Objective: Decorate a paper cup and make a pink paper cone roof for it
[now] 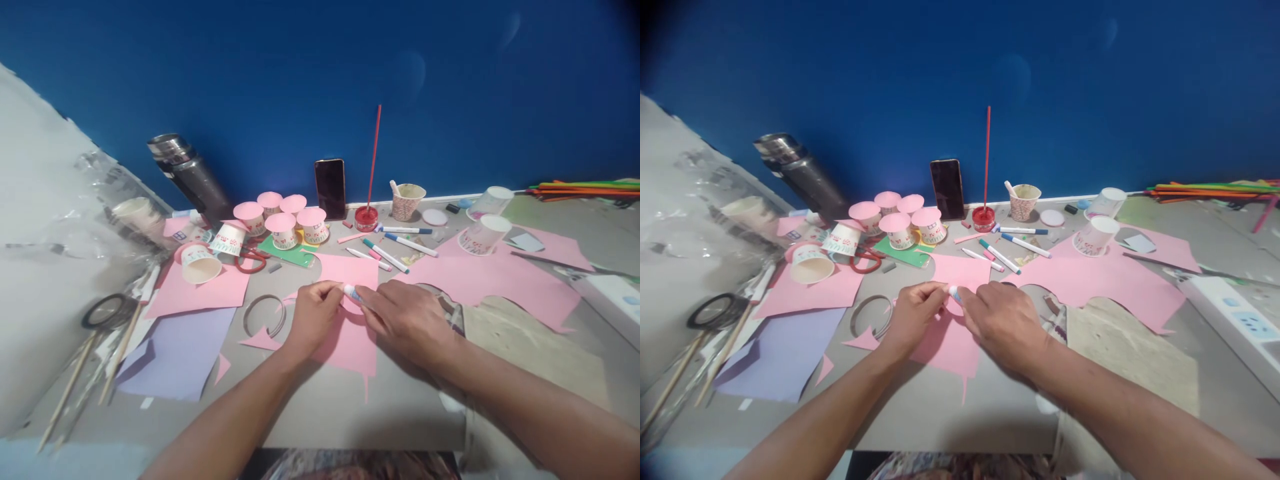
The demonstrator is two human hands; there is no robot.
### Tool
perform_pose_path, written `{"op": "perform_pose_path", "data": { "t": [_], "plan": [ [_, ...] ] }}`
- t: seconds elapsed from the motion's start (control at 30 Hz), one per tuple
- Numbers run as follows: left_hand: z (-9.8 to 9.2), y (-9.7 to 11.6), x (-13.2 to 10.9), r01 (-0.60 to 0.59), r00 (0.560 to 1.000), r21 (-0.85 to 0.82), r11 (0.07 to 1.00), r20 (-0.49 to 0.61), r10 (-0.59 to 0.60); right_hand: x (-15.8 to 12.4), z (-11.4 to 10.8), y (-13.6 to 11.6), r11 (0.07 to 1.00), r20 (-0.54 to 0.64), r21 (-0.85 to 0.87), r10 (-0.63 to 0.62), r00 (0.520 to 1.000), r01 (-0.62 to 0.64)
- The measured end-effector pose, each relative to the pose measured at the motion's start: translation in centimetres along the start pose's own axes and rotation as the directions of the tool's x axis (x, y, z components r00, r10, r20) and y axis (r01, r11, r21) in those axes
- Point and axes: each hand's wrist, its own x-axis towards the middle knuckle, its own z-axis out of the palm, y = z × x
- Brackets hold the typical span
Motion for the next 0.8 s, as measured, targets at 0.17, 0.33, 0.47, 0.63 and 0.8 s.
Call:
{"op": "perform_pose_path", "data": {
  "t": [0.17, 0.33, 0.47, 0.63, 0.8],
  "plan": [
    [0.31, -0.22, -0.39, -0.058, 0.998, 0.018, 0.998, -0.027, 0.058, 0.14, 0.0, 0.14, 0.997, -0.035, -0.039, 0.062, 0.997, -0.063],
    [0.03, -0.35, -0.18, -0.047, 0.999, -0.042, 0.998, -0.004, 0.047, 0.14, -0.11, 0.28, 1.0, 0.0, -0.022, 0.019, 1.0, -0.019],
    [-0.35, -0.36, 0.17, 0.028, 0.992, -0.111, 0.993, 0.128, -0.013, -0.08, 0.09, 0.41, 0.999, 0.032, 0.032, -0.028, 0.999, 0.026],
    [-0.25, -0.42, 0.28, -0.039, 0.993, 0.008, 0.999, 0.11, 0.037, -0.19, 0.3, 0.53, 0.999, 0.043, 0.017, -0.04, 0.998, 0.04],
    [0.11, -0.56, -0.09, -0.124, 0.99, 0.081, 0.989, 0.077, 0.118, 0.01, 0.2, 0.26, 1.0, -0.007, -0.014, 0.012, 1.0, -0.012]
  ]
}}
